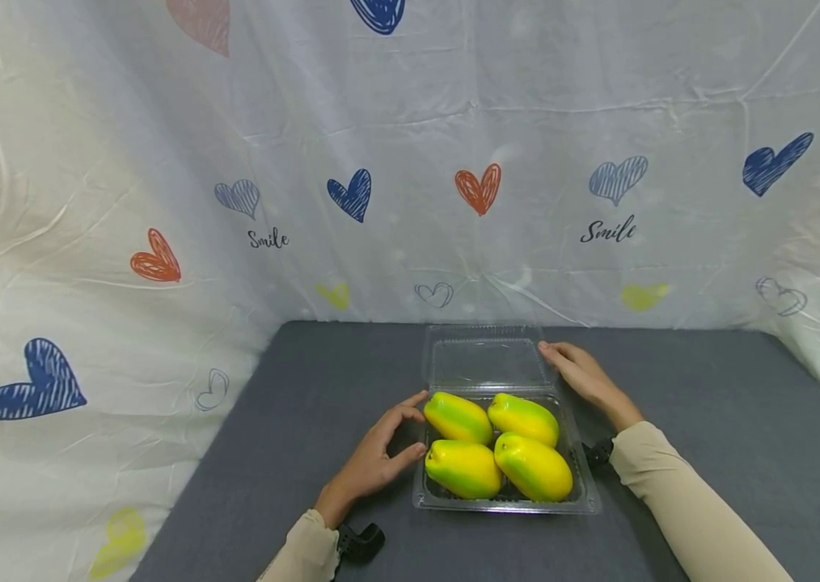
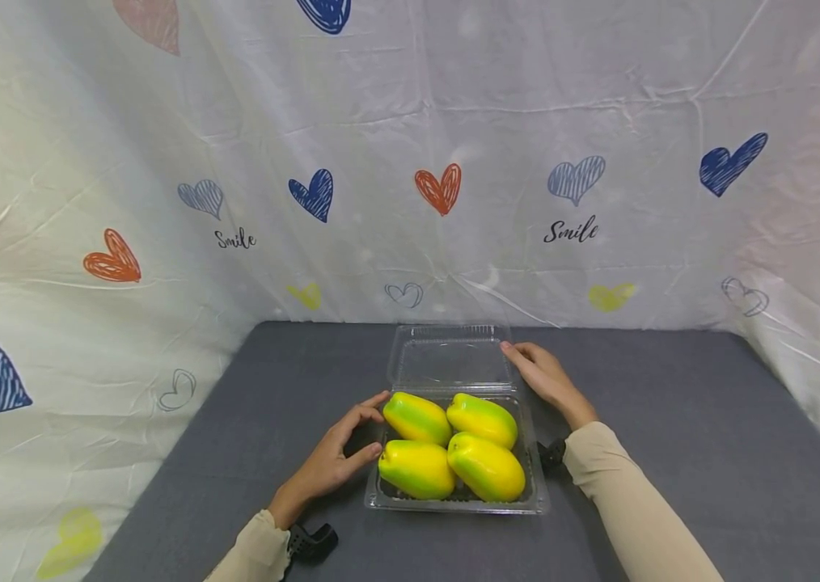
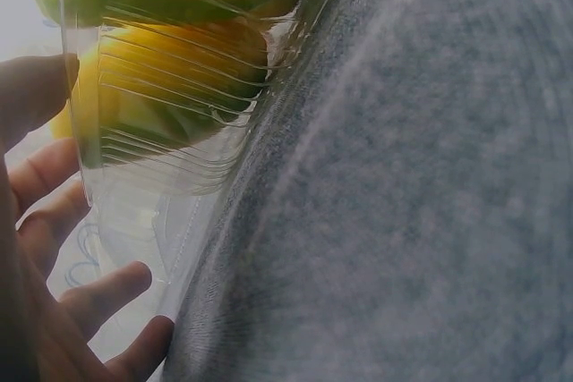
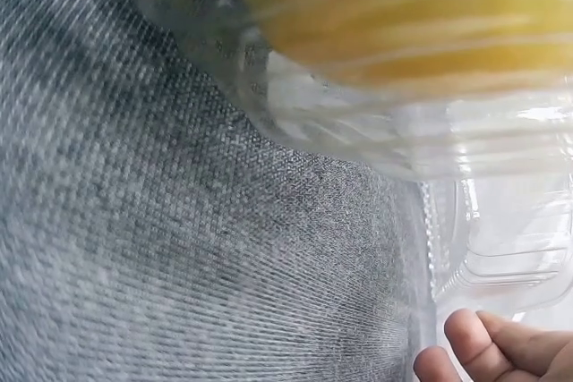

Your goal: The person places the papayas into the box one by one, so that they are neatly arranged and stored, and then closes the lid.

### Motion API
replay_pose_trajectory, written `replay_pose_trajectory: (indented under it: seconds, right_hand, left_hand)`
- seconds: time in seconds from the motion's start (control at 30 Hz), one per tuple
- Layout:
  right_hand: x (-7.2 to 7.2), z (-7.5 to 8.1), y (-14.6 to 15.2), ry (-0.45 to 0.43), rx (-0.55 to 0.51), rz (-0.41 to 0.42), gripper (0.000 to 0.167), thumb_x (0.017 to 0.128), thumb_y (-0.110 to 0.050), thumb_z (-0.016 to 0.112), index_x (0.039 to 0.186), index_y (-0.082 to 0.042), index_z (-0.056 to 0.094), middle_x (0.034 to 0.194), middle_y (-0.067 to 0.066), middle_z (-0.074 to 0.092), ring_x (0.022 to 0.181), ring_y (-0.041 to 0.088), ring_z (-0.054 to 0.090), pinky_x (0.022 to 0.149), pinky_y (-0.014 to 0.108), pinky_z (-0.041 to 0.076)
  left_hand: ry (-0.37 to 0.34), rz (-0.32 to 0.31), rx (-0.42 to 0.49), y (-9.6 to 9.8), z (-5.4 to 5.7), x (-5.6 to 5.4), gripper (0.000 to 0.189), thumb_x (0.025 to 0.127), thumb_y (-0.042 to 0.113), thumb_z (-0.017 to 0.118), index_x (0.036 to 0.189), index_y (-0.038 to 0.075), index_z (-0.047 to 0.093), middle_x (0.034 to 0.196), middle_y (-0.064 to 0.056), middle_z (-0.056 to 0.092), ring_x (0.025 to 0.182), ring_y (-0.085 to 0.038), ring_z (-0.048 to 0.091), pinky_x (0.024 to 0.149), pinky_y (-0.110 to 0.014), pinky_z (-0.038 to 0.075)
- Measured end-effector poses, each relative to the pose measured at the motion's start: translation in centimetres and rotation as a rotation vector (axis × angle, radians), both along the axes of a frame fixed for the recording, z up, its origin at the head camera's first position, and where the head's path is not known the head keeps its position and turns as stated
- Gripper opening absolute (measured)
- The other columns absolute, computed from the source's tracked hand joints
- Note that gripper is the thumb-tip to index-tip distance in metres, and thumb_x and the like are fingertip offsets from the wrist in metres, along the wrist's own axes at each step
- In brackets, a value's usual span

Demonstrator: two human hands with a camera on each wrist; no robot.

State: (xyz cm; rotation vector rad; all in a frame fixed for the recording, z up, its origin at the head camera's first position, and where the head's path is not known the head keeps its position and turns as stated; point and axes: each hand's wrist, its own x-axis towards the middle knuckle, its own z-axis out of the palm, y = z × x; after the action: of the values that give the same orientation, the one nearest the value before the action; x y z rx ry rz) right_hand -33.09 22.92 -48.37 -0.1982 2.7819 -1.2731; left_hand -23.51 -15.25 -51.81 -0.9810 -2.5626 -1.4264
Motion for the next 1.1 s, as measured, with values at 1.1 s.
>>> replay_pose_trajectory:
  seconds: [1.1]
  right_hand:
    - [1.0,1.8,-0.2,0.133,-0.136,-0.01,0.07,0.107,-0.049,0.043,0.152,0.004,0.035,0.146,0.03,0.046,0.135,0.047,0.045,0.111,0.064,0.038]
  left_hand:
    - [-0.027,0.002,0.011,0.0,0.0,0.0,0.031,0.1,0.027,0.066,0.127,0.022,0.051,0.166,0.007,0.033,0.156,-0.022,0.028,0.122,-0.064,0.025]
